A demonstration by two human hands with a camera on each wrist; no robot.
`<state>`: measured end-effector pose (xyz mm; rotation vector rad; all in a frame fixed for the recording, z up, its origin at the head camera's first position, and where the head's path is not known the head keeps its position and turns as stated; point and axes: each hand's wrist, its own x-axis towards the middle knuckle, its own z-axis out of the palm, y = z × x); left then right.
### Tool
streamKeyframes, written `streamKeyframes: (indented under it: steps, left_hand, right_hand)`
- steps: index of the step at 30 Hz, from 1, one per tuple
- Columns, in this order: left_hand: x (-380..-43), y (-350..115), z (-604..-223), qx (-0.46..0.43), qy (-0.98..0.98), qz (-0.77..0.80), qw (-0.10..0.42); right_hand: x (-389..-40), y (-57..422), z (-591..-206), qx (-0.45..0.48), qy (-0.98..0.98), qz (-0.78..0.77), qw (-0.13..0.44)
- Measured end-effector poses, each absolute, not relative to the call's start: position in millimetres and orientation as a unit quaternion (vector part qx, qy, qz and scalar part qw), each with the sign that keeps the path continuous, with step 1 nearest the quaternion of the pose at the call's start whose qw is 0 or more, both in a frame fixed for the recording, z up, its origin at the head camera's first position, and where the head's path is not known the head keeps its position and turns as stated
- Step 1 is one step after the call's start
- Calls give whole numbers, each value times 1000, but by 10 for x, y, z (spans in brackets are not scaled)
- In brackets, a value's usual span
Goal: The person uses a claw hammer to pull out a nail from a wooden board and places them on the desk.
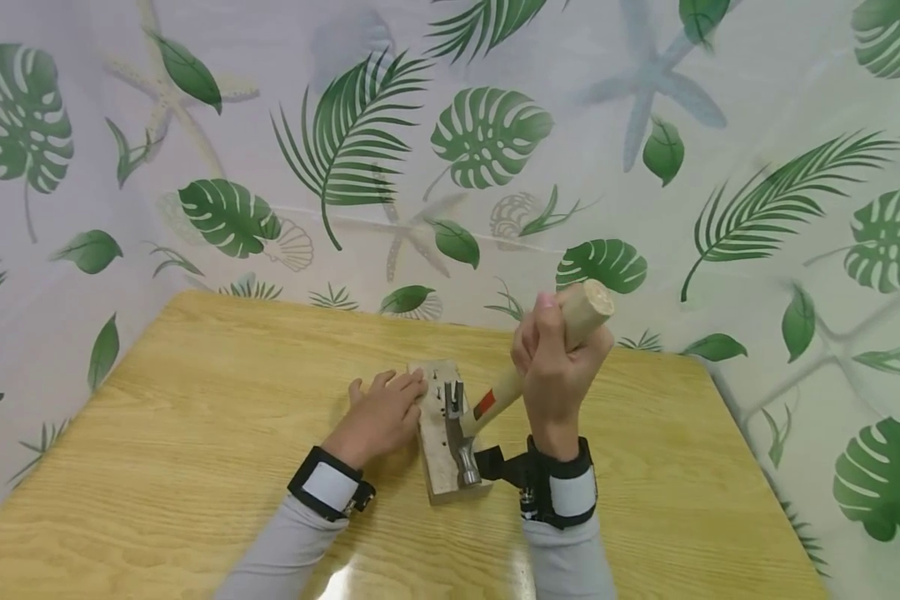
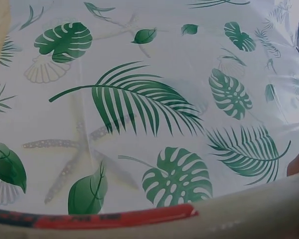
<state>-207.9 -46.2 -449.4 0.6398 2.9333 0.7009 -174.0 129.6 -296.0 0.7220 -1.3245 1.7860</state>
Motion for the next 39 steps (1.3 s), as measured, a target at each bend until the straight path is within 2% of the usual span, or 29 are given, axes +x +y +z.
streamKeyframes:
  steps: [7, 12, 17, 21, 27, 33, 35, 39]
  left_hand:
    - [-2063, -463, -4497, 211, 948, 234, 35]
    - [-2068, -465, -4509, 206, 946, 249, 27]
    - [-2065, -443, -4514, 205, 938, 281, -12]
    - [-2076, -412, -4459, 248, 911, 329, -33]
    - [-2100, -350, -4421, 347, 854, 386, 15]
    - [-2126, -375, -4392, 377, 818, 430, 62]
    - [-2133, -384, -4389, 379, 809, 444, 68]
    - [-2129, -376, -4390, 389, 809, 439, 41]
  right_hand:
    - [-1373, 1251, -2960, 328, -456, 709, 427]
    - [-1221, 1206, -2998, 359, -444, 704, 423]
    - [-1193, 1246, -3003, 384, -413, 715, 413]
    - [-1205, 1300, -2989, 381, -406, 723, 409]
    - [-1123, 1361, -2910, 362, -385, 747, 402]
    - [-1023, 1412, -2808, 356, -352, 766, 403]
    - [-1006, 1426, -2784, 355, -352, 768, 401]
    - [-993, 1439, -2768, 354, -356, 772, 390]
